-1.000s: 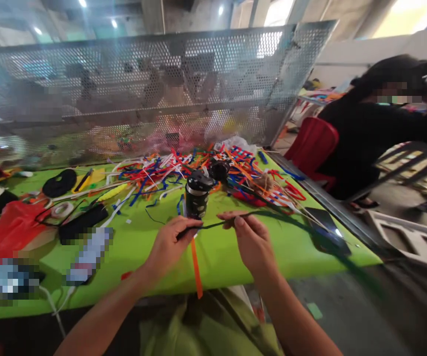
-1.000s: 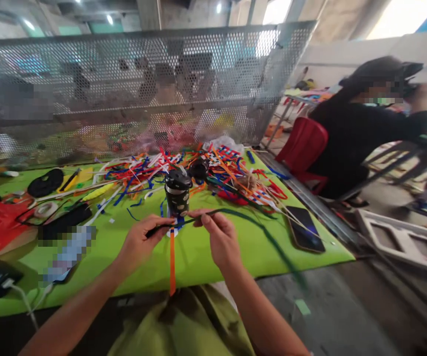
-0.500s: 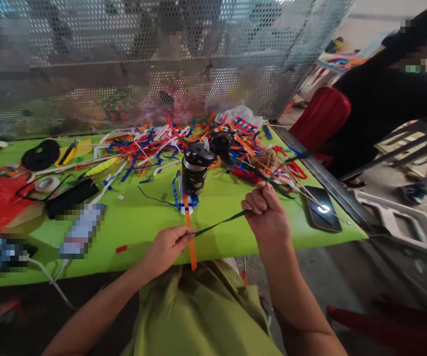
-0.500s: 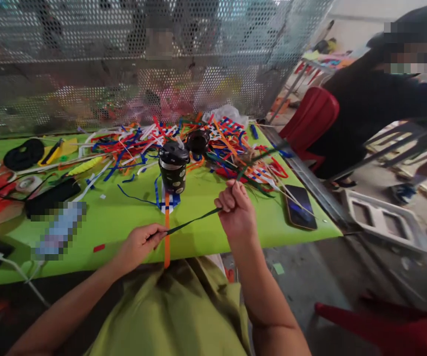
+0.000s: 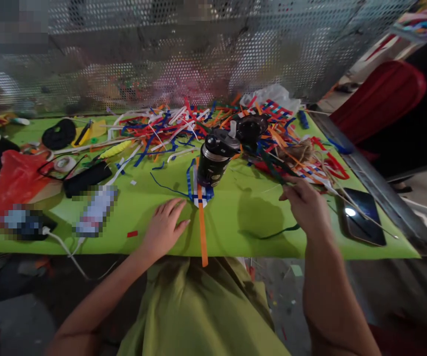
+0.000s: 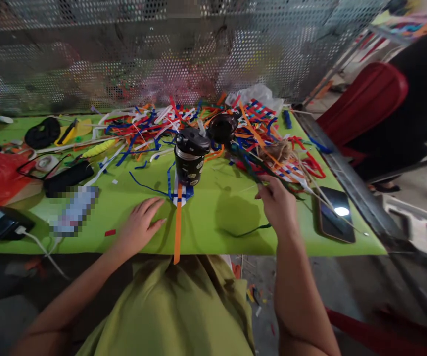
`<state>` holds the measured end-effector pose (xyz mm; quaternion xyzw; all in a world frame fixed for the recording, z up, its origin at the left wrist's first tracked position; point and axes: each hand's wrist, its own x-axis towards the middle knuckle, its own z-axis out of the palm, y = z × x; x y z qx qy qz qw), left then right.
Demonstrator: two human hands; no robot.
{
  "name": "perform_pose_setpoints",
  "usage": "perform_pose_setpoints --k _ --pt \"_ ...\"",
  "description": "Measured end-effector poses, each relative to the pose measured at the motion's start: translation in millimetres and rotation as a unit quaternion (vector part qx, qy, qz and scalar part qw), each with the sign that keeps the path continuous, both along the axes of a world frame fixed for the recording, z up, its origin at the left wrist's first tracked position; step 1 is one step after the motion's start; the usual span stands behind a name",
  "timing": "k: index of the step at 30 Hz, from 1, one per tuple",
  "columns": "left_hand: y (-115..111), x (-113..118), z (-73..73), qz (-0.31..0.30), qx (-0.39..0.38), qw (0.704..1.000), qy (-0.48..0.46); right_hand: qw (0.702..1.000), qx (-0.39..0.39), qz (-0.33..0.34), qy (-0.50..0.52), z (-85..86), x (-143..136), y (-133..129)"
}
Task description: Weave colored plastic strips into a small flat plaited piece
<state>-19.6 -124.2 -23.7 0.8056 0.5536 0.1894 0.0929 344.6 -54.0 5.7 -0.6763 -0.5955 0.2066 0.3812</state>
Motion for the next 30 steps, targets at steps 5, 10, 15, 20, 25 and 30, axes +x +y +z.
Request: perform_pose_setpoints --k 5,10,15,20,25,30 --pt "3 10 -9.0 -0.008 0.013 0.997 0.073 0.983 0.002 0.009 -0.185 -12.9 -6 6" --pt "9 16 -15.3 -0.021 0.0 0.994 0.104 0.966 0.092 0.028 -0.238 -11.7 -13 5" --pt "14 18 -15.4 -0.029 -0.022 0.992 0.121 0.959 0.127 0.156 -0.199 -0.5 -39 -5" --pt "18 19 -12.2 -0.047 -0.037 0.991 0.12 0.915 0.079 0.362 -0.161 4.6 -84 -13" --pt "23 19 -8.7 -0.074 -0.036 0.991 0.109 0.89 0.06 0.419 -0.171 -5.2 -109 -9" --pt "28 19 -6.6 -0.095 -0.037 0.99 0.099 0.884 0.06 0.429 -0.177 -9.6 -117 -3"
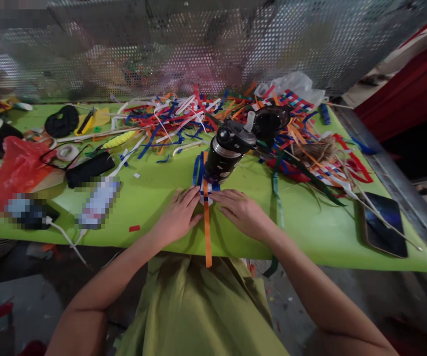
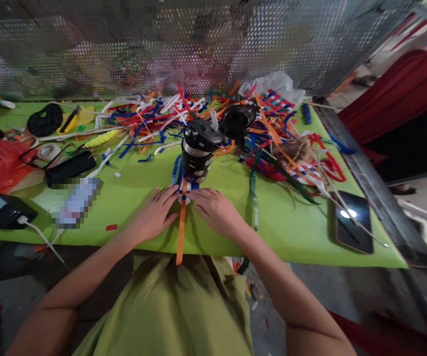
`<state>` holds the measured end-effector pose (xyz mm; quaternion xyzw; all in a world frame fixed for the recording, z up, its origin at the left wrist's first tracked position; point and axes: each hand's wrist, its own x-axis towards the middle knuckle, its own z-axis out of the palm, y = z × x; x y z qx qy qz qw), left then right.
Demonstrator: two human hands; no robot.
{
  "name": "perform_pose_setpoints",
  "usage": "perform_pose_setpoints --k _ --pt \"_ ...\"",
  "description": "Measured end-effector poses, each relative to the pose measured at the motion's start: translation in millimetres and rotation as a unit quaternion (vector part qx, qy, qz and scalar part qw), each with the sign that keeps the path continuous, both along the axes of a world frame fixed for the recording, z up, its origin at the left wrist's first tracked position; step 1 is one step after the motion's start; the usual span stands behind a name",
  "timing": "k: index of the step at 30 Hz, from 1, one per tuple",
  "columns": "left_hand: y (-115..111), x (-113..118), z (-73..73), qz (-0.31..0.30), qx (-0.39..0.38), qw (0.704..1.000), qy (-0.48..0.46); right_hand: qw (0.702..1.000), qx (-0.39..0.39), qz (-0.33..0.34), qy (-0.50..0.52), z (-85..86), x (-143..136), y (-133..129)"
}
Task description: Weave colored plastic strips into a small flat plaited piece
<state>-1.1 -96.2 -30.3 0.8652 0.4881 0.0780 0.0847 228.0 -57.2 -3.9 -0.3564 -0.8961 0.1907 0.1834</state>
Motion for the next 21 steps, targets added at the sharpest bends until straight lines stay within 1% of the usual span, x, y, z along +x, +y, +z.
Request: perform_pose_setpoints --k 4,7,13,15,17,21 --pt "3 -1 1.3 -0.003 -0.001 1.0 -0.009 1.0 -0.016 -0.009 0.001 -0.8 -4 3" --pt "5 -2 2.2 -0.005 0.0 1.0 -0.014 1.0 -0.025 -0.015 0.004 -4.6 -6 5" --pt "11 -5 7.1 -0.007 0.0 0.999 -0.036 1.0 -0.003 -0.027 -0.009 -11.3 -9 9" --pt "18 -7 9.3 0.008 -0.008 0.998 -0.064 1.0 -0.001 -0.028 -0.014 -11.3 -12 10" --pt "26 -9 10.7 0.037 -0.02 0.994 -0.101 0.999 0.002 -0.032 -0.023 -11.5 -16 12" --pt "39 -10 10.1 0.078 -0.045 0.984 -0.155 0.997 0.018 -0.057 -0.051 -14.7 -25 13"
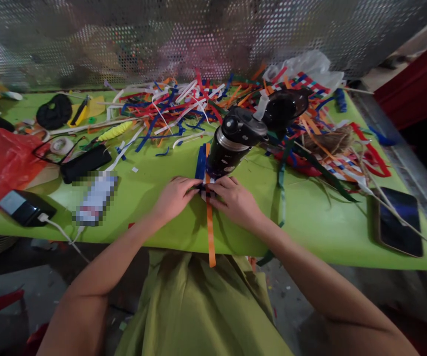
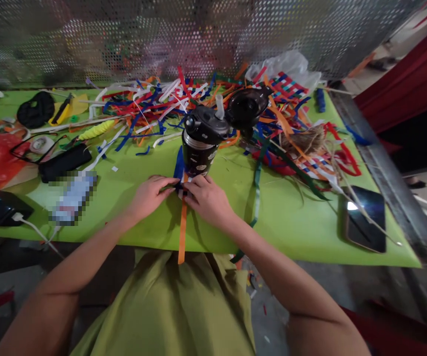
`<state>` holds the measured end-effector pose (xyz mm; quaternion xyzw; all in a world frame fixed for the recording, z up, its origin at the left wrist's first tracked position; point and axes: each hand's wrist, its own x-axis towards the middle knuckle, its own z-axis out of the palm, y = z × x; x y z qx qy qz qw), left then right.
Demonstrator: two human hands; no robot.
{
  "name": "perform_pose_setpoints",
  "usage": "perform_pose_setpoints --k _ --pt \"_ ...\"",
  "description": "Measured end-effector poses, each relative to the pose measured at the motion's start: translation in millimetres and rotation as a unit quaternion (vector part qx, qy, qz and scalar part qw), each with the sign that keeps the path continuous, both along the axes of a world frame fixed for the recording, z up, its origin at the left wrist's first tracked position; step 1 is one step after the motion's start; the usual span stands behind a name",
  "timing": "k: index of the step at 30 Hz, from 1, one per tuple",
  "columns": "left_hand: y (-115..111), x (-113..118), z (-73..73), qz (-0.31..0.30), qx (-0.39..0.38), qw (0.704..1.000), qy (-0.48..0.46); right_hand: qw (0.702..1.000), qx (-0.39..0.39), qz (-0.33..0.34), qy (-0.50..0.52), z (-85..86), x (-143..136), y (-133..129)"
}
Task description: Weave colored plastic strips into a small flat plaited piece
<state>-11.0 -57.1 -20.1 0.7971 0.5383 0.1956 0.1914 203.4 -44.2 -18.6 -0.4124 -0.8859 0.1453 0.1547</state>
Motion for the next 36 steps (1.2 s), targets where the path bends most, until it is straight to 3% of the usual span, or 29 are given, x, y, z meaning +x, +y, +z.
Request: perform_pose_setpoints --k 19,27,36 --pt "1 -2 -12.7 -0.037 0.014 0.999 0.003 0.999 -0.017 -0.033 0.038 -11.0 -6 -4" --pt "-2 -1 -7.3 -0.064 0.029 0.997 0.03 0.995 -0.056 -0.011 0.078 -11.7 -9 -8" --pt "-18 9 -6.4 -0.069 0.069 0.989 0.114 0.995 0.01 -0.022 0.099 -5.1 7 -12"
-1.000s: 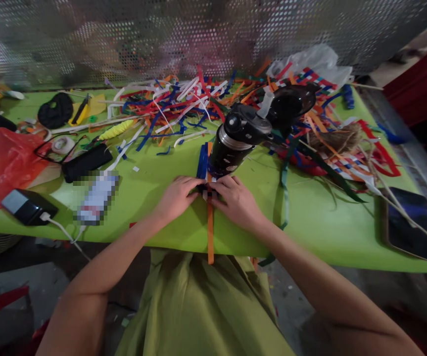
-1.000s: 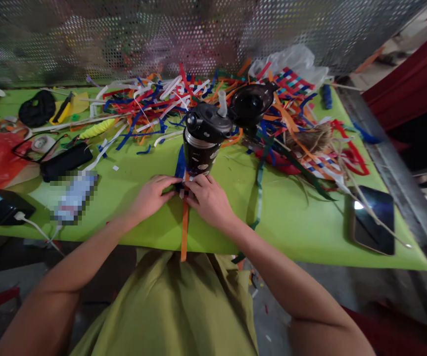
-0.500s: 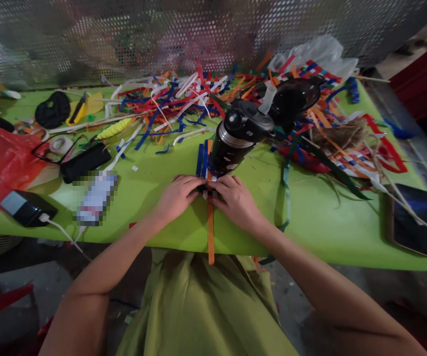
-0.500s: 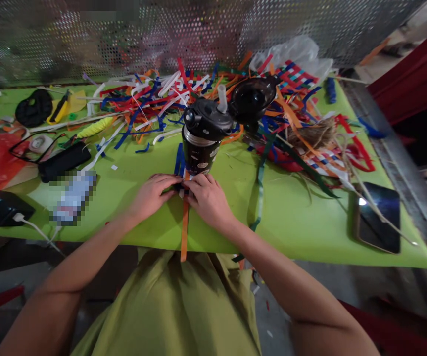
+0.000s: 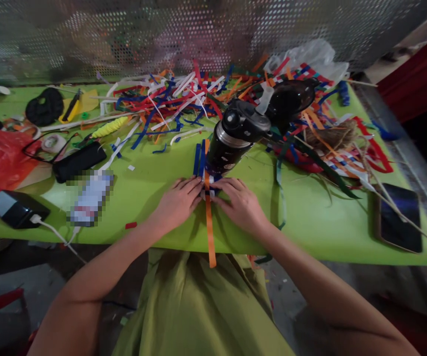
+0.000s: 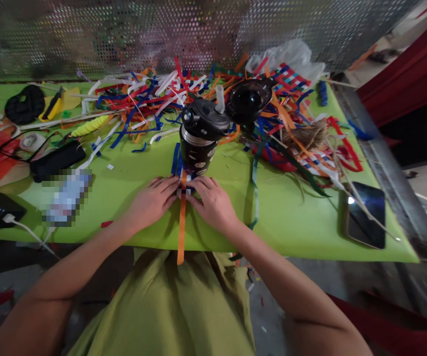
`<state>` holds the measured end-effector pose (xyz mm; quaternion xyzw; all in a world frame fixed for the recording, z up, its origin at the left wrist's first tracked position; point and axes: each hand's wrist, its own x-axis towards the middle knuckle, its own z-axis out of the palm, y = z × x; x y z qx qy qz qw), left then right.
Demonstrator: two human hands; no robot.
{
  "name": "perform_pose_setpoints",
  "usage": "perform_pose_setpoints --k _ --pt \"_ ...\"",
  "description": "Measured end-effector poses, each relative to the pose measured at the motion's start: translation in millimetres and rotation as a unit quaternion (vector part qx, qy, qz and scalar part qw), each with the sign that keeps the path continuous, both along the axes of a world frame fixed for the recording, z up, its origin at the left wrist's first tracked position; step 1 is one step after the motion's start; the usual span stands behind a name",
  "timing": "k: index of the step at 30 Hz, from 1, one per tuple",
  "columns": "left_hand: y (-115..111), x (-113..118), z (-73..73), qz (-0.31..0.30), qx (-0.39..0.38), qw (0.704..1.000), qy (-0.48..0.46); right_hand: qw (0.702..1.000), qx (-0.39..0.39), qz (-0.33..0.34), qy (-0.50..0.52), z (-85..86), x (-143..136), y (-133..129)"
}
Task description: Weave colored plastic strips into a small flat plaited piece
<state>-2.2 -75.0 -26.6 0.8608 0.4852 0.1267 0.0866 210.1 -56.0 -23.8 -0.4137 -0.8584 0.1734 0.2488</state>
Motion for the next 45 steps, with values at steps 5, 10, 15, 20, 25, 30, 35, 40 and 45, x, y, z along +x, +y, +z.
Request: perform_pose_setpoints --k 5,10,15,20,25,30,35,40,45 --pt "-8 6 0.2 0.005 0.009 0.999 0.043 0.999 0.008 0.004 -0.044 3.2 10 -7" --pt "-10 7 -2.3 -0.017 0.033 0.997 0.068 0.993 0.028 0.012 -0.111 3.0 11 -20" --pt "-8 8 -5.2 -0.031 0.045 0.995 0.078 0.982 0.069 0.011 -0.176 3.1 5 -28" --pt "-8 9 -7.3 -0.04 0.043 0.996 0.072 0.971 0.105 0.027 -0.212 5.5 1 -27" --pt "-9 11 -11.9 -0.04 0.047 0.995 0.079 0.967 0.128 0.048 -0.214 11.3 2 -23" --pt "-9 12 -11.7 -0.037 0.052 0.995 0.072 0.97 0.125 0.066 -0.195 12.6 5 -24" --pt "-10 14 -5.0 -0.028 0.045 0.995 0.085 0.969 0.122 0.078 -0.198 9.8 7 -25" --pt "-9 23 0.7 -0.015 0.046 0.993 0.108 0.961 0.128 0.094 -0.227 11.3 8 -23" --pt "-10 33 1.8 0.015 0.036 0.993 0.108 0.958 0.123 0.109 -0.236 11.9 10 -21"
